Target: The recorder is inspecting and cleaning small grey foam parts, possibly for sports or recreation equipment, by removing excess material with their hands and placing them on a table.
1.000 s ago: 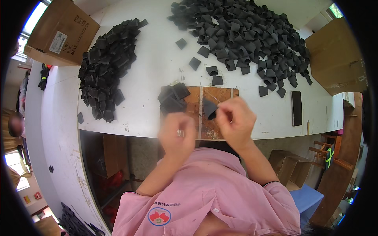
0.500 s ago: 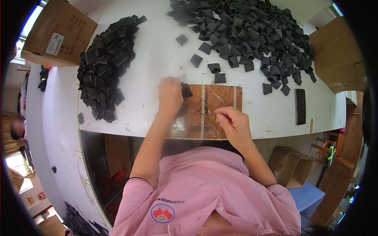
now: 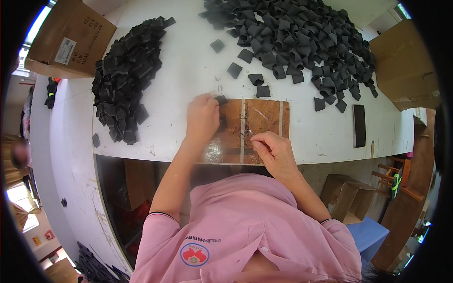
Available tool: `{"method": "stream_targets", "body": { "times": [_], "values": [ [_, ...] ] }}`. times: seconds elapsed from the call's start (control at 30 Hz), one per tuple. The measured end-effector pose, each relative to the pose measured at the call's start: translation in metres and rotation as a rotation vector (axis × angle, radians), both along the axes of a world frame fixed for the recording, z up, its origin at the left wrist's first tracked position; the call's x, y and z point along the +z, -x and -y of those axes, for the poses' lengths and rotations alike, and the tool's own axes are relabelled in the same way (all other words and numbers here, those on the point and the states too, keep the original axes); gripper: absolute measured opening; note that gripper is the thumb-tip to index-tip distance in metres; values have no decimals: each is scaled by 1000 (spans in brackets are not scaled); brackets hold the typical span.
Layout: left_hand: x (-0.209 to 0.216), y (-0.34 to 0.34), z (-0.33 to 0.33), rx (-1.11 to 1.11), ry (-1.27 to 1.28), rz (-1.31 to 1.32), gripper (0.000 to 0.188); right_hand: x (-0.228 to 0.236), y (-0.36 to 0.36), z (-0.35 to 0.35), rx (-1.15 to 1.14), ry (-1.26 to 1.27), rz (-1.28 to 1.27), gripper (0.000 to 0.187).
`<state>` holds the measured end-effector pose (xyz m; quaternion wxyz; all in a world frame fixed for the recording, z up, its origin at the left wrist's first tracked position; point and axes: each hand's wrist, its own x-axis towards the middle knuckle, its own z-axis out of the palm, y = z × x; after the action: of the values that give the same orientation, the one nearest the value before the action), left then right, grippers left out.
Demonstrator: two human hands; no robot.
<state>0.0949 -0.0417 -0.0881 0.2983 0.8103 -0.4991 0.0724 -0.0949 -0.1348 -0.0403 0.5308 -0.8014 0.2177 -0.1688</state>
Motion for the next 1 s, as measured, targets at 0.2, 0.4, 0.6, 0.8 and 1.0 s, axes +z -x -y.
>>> {"method": "stream_targets", "body": {
  "times": [0.2, 0.4, 0.6, 0.8, 1.0],
  "values": [
    [58, 24, -33, 132, 275, -1310, 9, 16, -5, -15, 19, -100, -55, 19],
    [79, 74, -41, 21, 429, -1766, 11, 15, -15, -19, 7, -1118, 53, 20],
    [71, 86, -43, -10, 564, -1711, 14, 21, -13, -13, -17, -1496, 105, 15],
    [71, 92, -40, 72, 523, -1663, 6, 16, -8, -13, 48, -1316, 42, 20],
    [68, 102, -38, 11, 300, -1021, 3, 25, -6, -23, -99, 79, 192, 22]
  ]
}}
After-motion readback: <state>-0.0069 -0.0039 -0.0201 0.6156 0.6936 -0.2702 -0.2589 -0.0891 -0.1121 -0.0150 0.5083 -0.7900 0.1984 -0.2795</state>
